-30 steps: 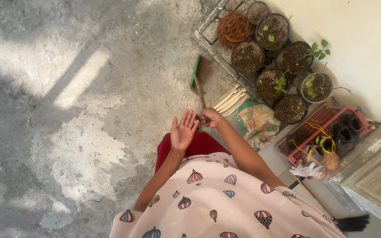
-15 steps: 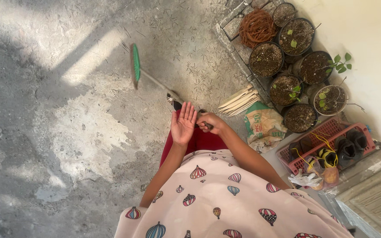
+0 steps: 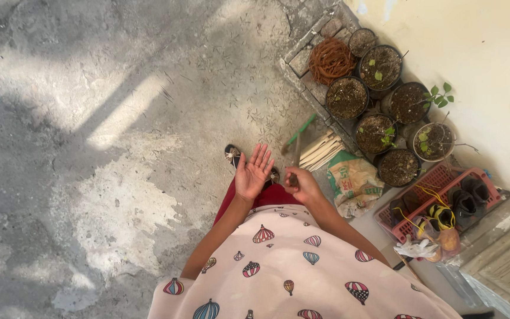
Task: The person sweeps an outdoor area using a small broom and a handheld brush, moving items like flower pots and a long stick aside while walking across a concrete surface.
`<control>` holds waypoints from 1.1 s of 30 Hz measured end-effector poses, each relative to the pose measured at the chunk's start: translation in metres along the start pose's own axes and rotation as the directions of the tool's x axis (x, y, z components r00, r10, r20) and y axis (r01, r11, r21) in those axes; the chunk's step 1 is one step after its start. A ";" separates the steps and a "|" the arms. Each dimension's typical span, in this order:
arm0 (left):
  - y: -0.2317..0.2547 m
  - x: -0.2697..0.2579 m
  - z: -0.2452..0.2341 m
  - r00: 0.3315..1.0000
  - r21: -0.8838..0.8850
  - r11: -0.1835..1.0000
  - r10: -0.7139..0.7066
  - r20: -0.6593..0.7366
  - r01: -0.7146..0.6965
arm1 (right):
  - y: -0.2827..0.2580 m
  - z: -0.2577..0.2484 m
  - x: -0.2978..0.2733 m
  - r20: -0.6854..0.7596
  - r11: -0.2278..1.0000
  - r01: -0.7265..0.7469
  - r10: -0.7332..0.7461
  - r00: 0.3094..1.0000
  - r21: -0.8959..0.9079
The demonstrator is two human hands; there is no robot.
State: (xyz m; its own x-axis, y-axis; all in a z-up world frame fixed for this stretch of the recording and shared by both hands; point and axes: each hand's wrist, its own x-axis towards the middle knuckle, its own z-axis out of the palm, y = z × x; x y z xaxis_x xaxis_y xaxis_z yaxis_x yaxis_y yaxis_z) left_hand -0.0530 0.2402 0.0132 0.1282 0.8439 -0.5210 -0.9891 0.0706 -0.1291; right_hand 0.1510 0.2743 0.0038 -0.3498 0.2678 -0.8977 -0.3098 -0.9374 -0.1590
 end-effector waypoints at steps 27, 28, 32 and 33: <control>0.102 0.015 0.011 0.986 -0.156 0.973 0.167 -0.017 -0.168 | -0.027 0.117 0.099 0.144 0.881 -0.067 0.151 0.978 -0.468; 0.104 0.014 0.012 0.985 -0.155 0.973 0.171 -0.016 -0.171 | -0.026 0.115 0.079 0.110 0.878 -0.057 0.123 0.986 -0.475; 0.112 0.010 0.020 0.987 -0.106 0.981 0.161 -0.029 -0.163 | -0.019 0.105 0.024 -0.010 0.870 -0.041 0.042 0.999 -0.491; 0.114 0.007 0.021 0.987 -0.087 0.983 0.157 -0.031 -0.159 | -0.017 0.100 0.019 -0.009 0.868 -0.039 0.039 0.999 -0.495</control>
State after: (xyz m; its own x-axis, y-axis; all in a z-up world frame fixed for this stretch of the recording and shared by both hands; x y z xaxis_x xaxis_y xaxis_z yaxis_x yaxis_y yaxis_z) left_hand -0.1659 0.2657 0.0129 -0.0266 0.8276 -0.5607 -0.9869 -0.1112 -0.1172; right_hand 0.0610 0.3182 0.0304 -0.3536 0.2286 -0.9070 0.1825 -0.9342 -0.3066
